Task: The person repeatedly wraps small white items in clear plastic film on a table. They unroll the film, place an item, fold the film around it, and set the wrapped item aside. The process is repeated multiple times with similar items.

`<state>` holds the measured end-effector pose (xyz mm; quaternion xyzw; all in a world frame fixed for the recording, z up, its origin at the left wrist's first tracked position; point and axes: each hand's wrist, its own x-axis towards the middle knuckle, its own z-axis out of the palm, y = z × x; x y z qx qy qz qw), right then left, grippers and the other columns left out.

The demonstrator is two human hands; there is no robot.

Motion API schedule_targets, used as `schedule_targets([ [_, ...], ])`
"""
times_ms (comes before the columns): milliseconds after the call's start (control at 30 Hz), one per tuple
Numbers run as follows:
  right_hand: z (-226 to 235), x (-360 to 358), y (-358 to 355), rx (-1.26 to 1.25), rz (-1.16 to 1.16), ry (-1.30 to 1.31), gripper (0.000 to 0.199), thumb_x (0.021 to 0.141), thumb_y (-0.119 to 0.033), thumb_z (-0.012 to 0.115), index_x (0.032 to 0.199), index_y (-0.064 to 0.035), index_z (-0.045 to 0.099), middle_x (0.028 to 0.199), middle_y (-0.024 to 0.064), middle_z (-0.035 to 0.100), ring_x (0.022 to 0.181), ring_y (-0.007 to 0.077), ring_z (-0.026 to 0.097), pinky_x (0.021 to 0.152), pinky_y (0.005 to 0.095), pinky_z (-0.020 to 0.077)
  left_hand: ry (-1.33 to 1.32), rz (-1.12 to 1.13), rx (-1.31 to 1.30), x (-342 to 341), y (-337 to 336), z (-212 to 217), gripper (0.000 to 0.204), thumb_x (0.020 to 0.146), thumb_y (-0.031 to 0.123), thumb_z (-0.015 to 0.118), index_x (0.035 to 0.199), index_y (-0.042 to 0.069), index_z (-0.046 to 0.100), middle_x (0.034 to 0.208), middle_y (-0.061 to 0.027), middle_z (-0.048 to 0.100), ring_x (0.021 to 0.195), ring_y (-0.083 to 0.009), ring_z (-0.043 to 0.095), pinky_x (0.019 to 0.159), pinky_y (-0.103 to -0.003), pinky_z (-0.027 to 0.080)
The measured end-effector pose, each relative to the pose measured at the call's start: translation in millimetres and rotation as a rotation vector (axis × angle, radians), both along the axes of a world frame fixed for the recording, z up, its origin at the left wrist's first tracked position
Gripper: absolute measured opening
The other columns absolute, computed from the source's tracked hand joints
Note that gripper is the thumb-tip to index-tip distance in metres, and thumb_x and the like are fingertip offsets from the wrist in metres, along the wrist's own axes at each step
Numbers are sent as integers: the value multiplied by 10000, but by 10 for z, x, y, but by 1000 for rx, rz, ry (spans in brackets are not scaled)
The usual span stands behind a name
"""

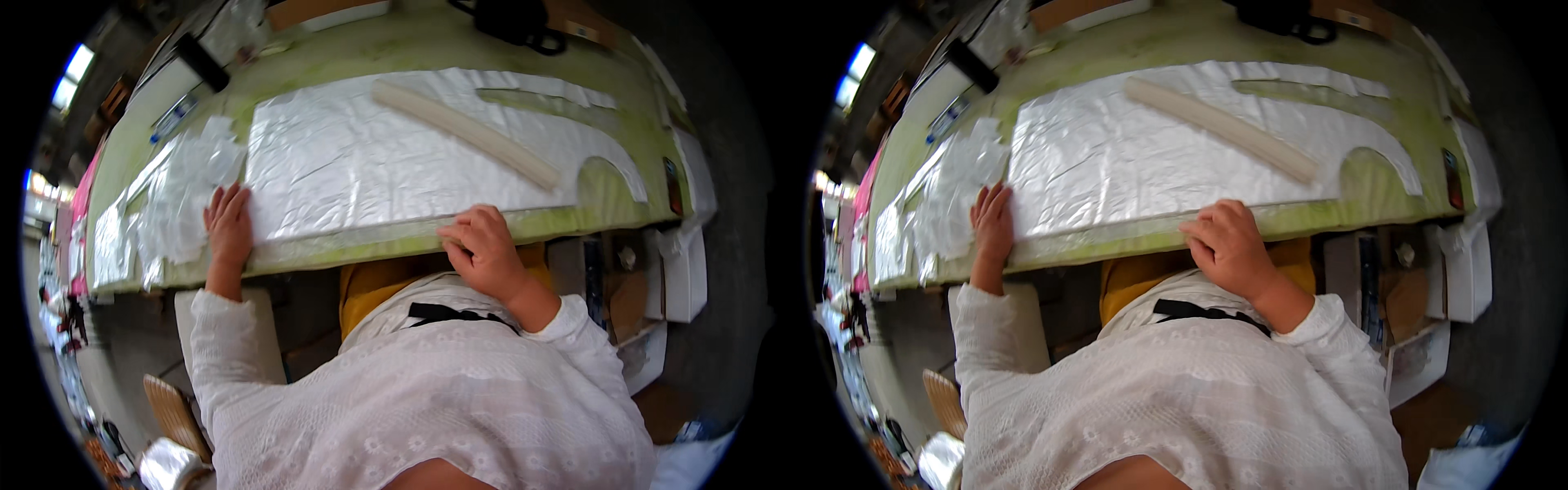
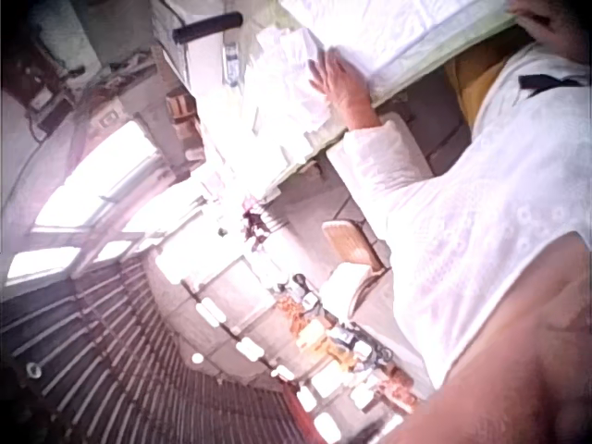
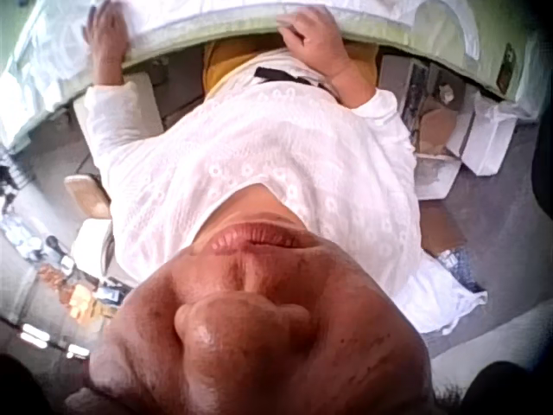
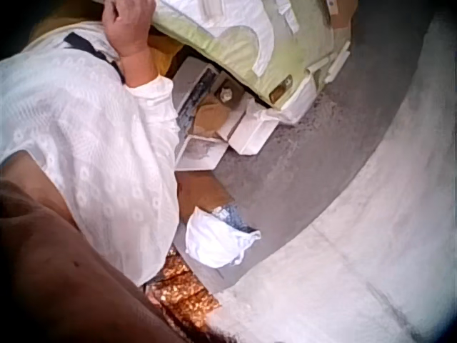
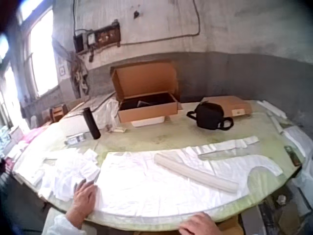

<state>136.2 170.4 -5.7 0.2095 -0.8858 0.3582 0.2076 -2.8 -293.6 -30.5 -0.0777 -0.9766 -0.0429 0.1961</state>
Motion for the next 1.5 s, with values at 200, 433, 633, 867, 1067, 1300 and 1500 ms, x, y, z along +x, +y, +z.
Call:
schedule_targets([
  [200, 164, -393, 803, 458, -493, 148, 449, 804, -178, 726, 1252, -191, 696, 1294, 124, 577, 1130, 364, 568, 1014, 503, 446, 1, -128, -32, -97, -306, 30, 333, 993, 117, 541, 1282, 209, 678, 1469, 18, 588, 1466, -274, 411, 1214, -542, 208],
  [433, 384, -54, 704, 198, -384, -403, 535, 870, -231, 713, 1388, -183, 588, 1092, 158, 578, 927, 368, 658, 811, 444, 561, 136, -52, -106, 35, -207, 56, 327, 998, 165, 562, 1305, 225, 658, 1526, 19, 529, 1515, -307, 328, 1220, -602, 109],
  [633, 315, 192, 392, -146, -368, -470, 607, 873, -231, 769, 1425, -126, 539, 1152, 166, 596, 950, 320, 656, 857, 390, 545, 172, -333, 163, 202, 701, 368, 306, 999, 159, 587, 1296, 147, 657, 1499, -48, 553, 1513, -349, 323, 1218, -592, 139],
  [867, 165, 122, 570, -192, -396, -343, 530, 929, -300, 694, 1397, -96, 550, 1201, 186, 576, 955, 351, 666, 854, 427, 546, -98, -842, 465, 491, 2431, 758, 389, 862, 20, 679, 1247, 75, 657, 1439, -151, 576, 1470, -427, 355, 1195, -540, 283],
  [1067, 17, 103, 989, -160, -427, -309, 244, 924, -223, 661, 1104, -73, 731, 1058, 139, 731, 906, 332, 693, 780, 409, 554, -270, -1062, 565, 543, 3653, 950, 383, 854, 80, 739, 1233, 81, 684, 1351, -156, 624, 1286, -406, 535, 1077, -470, 451],
  [1300, -148, 243, 1029, -443, -313, -201, 133, 915, -150, 663, 1008, -77, 725, 945, 127, 731, 844, 324, 702, 715, 392, 548, -715, -893, 367, 171, 4916, 454, 457, 869, 300, 725, 1278, 101, 680, 1297, -171, 659, 1153, -348, 651, 1002, -396, 524],
  [1500, -144, 264, 1068, -408, -241, -145, 158, 901, -16, 683, 1056, -22, 715, 924, 90, 715, 774, 176, 660, 702, 292, 520, -887, -705, 269, 83, 4992, 435, 321, 855, 292, 737, 1125, 118, 741, 1014, -112, 746, 959, -243, 718, 872, -361, 559],
])
